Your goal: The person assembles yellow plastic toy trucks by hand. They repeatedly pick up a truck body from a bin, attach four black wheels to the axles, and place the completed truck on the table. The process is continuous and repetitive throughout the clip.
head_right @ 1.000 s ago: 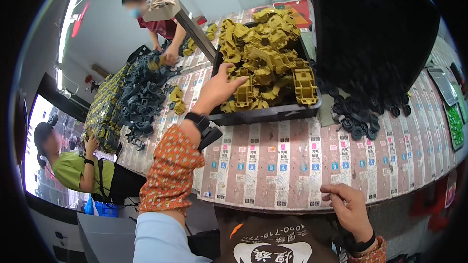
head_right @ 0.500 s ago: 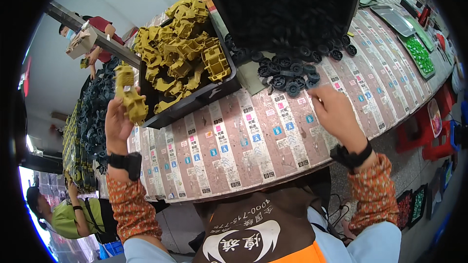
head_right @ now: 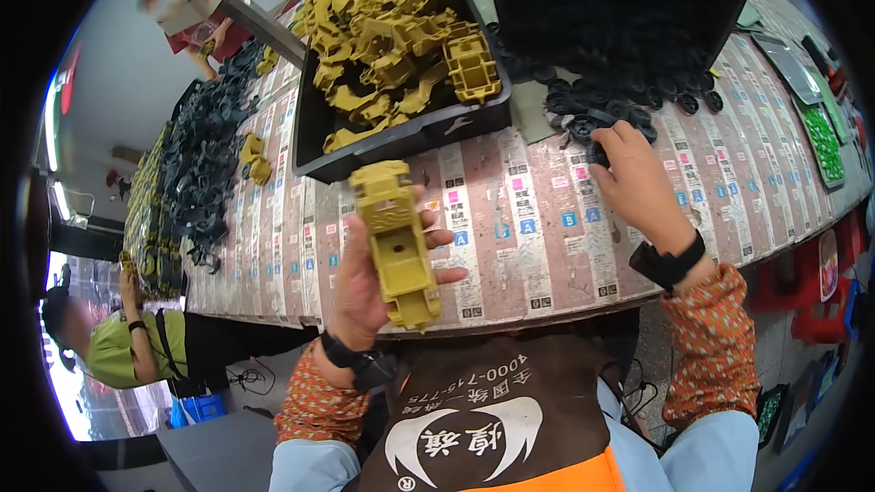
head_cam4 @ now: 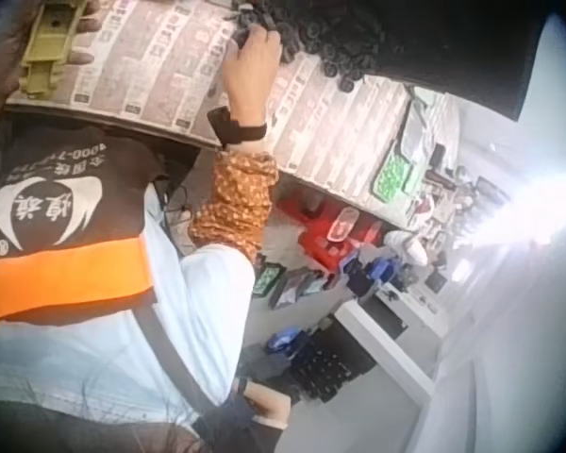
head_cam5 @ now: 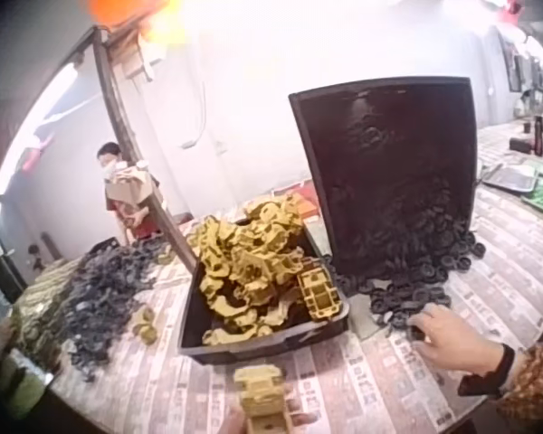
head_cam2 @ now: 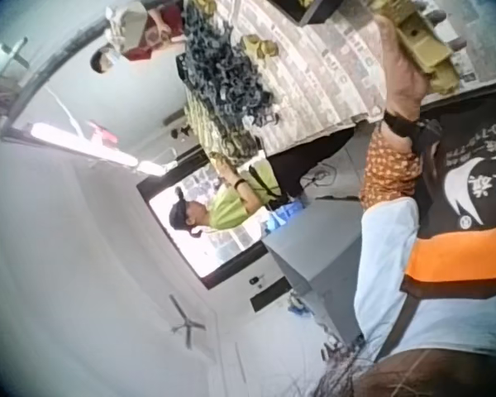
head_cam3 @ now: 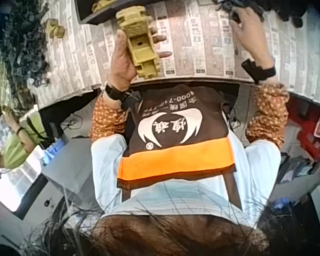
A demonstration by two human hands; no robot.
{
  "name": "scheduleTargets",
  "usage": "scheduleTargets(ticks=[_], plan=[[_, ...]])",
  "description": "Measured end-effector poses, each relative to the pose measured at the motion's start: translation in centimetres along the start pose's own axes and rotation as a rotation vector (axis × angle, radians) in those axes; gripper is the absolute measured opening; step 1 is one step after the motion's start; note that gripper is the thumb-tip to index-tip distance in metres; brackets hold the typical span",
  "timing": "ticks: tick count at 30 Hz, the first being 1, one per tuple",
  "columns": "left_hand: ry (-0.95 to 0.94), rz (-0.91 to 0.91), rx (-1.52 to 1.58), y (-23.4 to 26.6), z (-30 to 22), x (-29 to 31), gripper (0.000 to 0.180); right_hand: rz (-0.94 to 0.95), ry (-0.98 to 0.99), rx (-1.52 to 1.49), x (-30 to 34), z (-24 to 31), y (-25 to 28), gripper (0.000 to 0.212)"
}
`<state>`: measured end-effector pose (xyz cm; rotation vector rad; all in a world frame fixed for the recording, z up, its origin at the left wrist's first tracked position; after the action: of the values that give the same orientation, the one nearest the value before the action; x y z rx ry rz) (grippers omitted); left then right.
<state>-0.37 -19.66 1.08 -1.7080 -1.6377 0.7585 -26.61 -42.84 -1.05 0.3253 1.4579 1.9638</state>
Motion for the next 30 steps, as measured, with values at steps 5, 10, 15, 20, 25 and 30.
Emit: scheduleTargets(ticks=[5, 10, 15, 20, 25, 30], plan=[[0.045, 0.003, 0.024, 0.2, 3.8, 1.1, 0.072, 0.31, -0.07, -1.241, 1.7, 8.6, 0.0, 0.045], [0.173, -0.074, -0.008, -2.4, 3.9, 1.5, 0.074, 0.218, -0.018, -1.433, 3.0, 13.0, -2.1, 0.048], [0.211, -0.105, -0.096, -2.5, 4.1, 2.0, 0.073, 0.209, -0.043, -1.449, 3.4, 13.4, -2.9, 0.048], [0.223, -0.114, -0.157, -2.3, 4.9, 2.1, 0.069, 0.164, -0.05, -1.469, 3.5, 13.5, -3.2, 0.048], [0.229, -0.107, -0.212, -2.5, 5.1, 2.1, 0.067, 0.141, -0.065, -1.446, 3.8, 13.5, -3.5, 0.047], [0.192, -0.109, -0.359, -3.2, 5.3, 1.6, 0.07, 0.11, -0.119, -1.483, 4.3, 13.5, -3.8, 0.045]])
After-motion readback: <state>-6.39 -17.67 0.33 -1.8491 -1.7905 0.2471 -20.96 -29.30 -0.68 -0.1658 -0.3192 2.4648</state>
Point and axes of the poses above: each hand's wrist, its own x-axis away from the middle knuckle, its own y-axis out of the back of the hand, z = x × y, the point moved 2 cm from there along -x, towards the middle knuckle, and after that the axes turned 11 degrees about z, right-handed, at the moved point
